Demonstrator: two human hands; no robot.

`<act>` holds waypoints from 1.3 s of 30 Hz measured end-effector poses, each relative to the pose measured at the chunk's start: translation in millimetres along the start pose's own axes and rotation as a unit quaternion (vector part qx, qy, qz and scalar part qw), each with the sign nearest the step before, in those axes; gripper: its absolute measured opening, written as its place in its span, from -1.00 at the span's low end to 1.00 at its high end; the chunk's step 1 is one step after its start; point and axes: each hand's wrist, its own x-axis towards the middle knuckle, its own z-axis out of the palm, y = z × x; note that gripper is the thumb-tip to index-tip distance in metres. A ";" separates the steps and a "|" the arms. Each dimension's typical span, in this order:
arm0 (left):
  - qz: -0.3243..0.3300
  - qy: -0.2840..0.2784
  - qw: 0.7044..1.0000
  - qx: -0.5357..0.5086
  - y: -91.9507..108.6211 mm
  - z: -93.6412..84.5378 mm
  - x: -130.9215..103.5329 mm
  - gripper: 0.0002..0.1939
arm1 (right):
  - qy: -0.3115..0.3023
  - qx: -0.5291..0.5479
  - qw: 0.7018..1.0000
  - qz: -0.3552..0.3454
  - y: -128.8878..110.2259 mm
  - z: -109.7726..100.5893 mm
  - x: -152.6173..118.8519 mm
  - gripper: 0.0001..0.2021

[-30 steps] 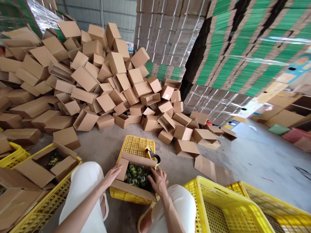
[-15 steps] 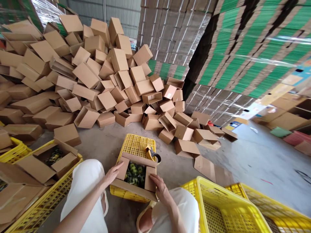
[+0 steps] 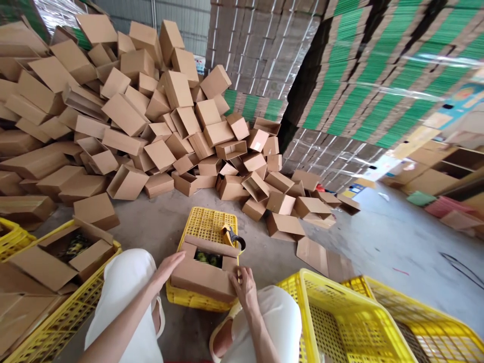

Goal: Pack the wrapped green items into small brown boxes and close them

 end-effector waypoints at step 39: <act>0.105 0.012 0.983 0.153 -19.9 17.3 -3.8 0.02 | -0.125 -0.056 0.987 0.087 20.0 46.2 9.7 -0.23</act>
